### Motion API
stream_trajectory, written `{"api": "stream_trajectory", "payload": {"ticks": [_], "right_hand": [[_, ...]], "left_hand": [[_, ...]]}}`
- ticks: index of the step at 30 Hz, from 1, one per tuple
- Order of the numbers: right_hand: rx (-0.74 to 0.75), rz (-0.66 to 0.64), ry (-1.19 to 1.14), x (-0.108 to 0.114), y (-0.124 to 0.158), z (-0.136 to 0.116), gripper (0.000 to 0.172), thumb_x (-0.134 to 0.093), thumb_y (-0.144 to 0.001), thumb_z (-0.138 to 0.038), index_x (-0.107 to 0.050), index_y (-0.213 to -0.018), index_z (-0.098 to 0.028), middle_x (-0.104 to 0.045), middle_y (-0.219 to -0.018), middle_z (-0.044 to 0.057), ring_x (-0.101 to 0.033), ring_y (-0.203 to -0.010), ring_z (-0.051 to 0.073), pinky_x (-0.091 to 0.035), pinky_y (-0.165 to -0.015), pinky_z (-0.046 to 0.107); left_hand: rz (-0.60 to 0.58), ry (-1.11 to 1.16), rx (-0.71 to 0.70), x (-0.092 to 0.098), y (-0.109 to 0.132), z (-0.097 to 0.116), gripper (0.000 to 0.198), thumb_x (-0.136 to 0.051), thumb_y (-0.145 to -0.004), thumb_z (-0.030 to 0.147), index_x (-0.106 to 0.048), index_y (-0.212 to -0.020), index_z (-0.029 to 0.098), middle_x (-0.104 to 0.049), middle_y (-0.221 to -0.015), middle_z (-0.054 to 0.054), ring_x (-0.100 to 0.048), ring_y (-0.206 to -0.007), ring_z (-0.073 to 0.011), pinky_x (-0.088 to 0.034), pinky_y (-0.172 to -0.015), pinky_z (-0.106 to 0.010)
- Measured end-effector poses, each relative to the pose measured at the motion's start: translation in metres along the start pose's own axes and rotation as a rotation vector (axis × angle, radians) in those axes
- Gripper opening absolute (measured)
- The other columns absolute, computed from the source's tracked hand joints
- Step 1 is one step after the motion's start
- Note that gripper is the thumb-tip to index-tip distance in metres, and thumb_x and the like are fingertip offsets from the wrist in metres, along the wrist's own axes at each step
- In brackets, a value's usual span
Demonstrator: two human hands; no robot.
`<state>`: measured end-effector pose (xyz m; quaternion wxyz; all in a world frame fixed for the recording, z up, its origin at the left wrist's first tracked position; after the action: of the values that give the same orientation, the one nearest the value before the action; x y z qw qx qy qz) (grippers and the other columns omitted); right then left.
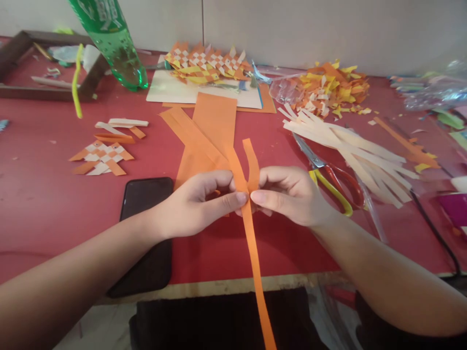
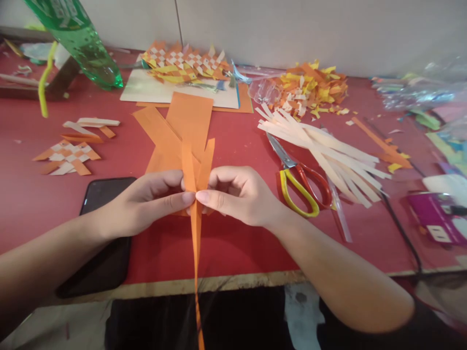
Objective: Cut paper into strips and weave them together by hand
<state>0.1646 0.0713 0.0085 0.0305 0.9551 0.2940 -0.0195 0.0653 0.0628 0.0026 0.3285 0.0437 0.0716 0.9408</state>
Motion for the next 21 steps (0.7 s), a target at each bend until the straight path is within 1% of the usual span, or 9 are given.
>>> {"api": "stream_trajectory", "payload": {"ticks": [3, 6, 8, 10, 13, 16, 18, 21], "right_hand": [[-0.042, -0.052, -0.067, -0.003, 0.000, 0.005, 0.021, -0.065, -0.088, -0.032, -0.062, -0.075, -0.017, -0.072, -0.075, 0.005, -0.051, -0.050, 0.007, -0.042, -0.044, 0.020], [-0.035, -0.060, -0.049, -0.003, 0.000, 0.006, 0.022, -0.066, -0.087, -0.030, -0.059, -0.072, -0.016, -0.067, -0.067, 0.002, -0.047, -0.047, 0.007, -0.039, -0.042, 0.020], [-0.001, -0.033, -0.004, -0.001, 0.000, 0.004, 0.024, -0.068, -0.085, -0.030, -0.058, -0.070, -0.016, -0.062, -0.062, 0.000, -0.046, -0.046, 0.007, -0.037, -0.042, 0.021], [0.026, -0.009, 0.034, 0.000, 0.001, 0.002, 0.025, -0.068, -0.086, -0.031, -0.057, -0.069, -0.016, -0.061, -0.062, 0.000, -0.047, -0.047, 0.007, -0.037, -0.042, 0.021], [0.049, 0.027, 0.053, 0.002, 0.001, -0.001, 0.025, -0.067, -0.086, -0.032, -0.057, -0.069, -0.016, -0.062, -0.062, 0.001, -0.048, -0.047, 0.008, -0.037, -0.042, 0.022], [0.045, 0.062, 0.034, 0.004, 0.000, -0.001, 0.025, -0.066, -0.087, -0.031, -0.056, -0.069, -0.017, -0.067, -0.066, 0.003, -0.049, -0.047, 0.008, -0.037, -0.042, 0.022], [0.032, 0.088, 0.028, 0.006, 0.000, 0.000, 0.025, -0.066, -0.087, -0.031, -0.056, -0.069, -0.017, -0.069, -0.066, 0.003, -0.050, -0.046, 0.008, -0.037, -0.042, 0.021], [0.011, 0.140, 0.036, 0.011, 0.000, 0.002, 0.024, -0.067, -0.087, -0.031, -0.059, -0.070, -0.017, -0.063, -0.055, 0.000, -0.048, -0.044, 0.007, -0.035, -0.040, 0.020]], "left_hand": [[-0.015, 0.017, -0.011, -0.002, 0.000, 0.001, 0.022, -0.057, -0.090, 0.033, -0.056, -0.075, 0.016, -0.058, -0.075, -0.002, -0.055, -0.073, -0.0147, -0.048, -0.073, -0.029], [-0.018, 0.002, -0.020, -0.002, -0.001, 0.001, 0.022, -0.057, -0.090, 0.032, -0.056, -0.076, 0.016, -0.059, -0.077, -0.002, -0.055, -0.074, -0.0145, -0.048, -0.074, -0.029], [-0.008, -0.003, -0.021, -0.001, -0.001, 0.000, 0.022, -0.058, -0.090, 0.033, -0.057, -0.076, 0.016, -0.059, -0.078, -0.002, -0.055, -0.073, -0.0141, -0.047, -0.072, -0.028], [0.005, 0.008, -0.012, 0.001, -0.001, -0.001, 0.023, -0.058, -0.090, 0.033, -0.057, -0.075, 0.016, -0.060, -0.077, -0.002, -0.055, -0.072, -0.0138, -0.047, -0.070, -0.027], [0.014, 0.059, 0.010, 0.002, -0.001, -0.003, 0.023, -0.059, -0.090, 0.032, -0.059, -0.074, 0.016, -0.062, -0.077, -0.003, -0.058, -0.073, -0.0150, -0.048, -0.072, -0.028], [0.036, 0.110, 0.026, 0.004, -0.002, -0.004, 0.022, -0.060, -0.089, 0.032, -0.061, -0.076, 0.015, -0.063, -0.077, -0.003, -0.059, -0.074, -0.0154, -0.049, -0.072, -0.027], [0.012, 0.144, 0.010, 0.001, -0.002, -0.003, 0.021, -0.058, -0.091, 0.032, -0.062, -0.080, 0.015, -0.066, -0.081, -0.004, -0.061, -0.078, -0.0150, -0.049, -0.075, -0.027], [-0.052, 0.139, -0.009, -0.006, -0.002, -0.002, 0.022, -0.055, -0.094, 0.033, -0.063, -0.083, 0.015, -0.067, -0.085, -0.004, -0.061, -0.081, -0.0143, -0.048, -0.078, -0.026]]}}
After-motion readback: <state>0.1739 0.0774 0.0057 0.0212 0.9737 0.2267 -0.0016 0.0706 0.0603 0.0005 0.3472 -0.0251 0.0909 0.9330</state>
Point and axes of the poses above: each hand's wrist, its own y-axis away from the middle knuckle, its own x-axis out of the back of the hand, z = x × y, the point moved 9 cm from there along -y, towards the middle knuckle
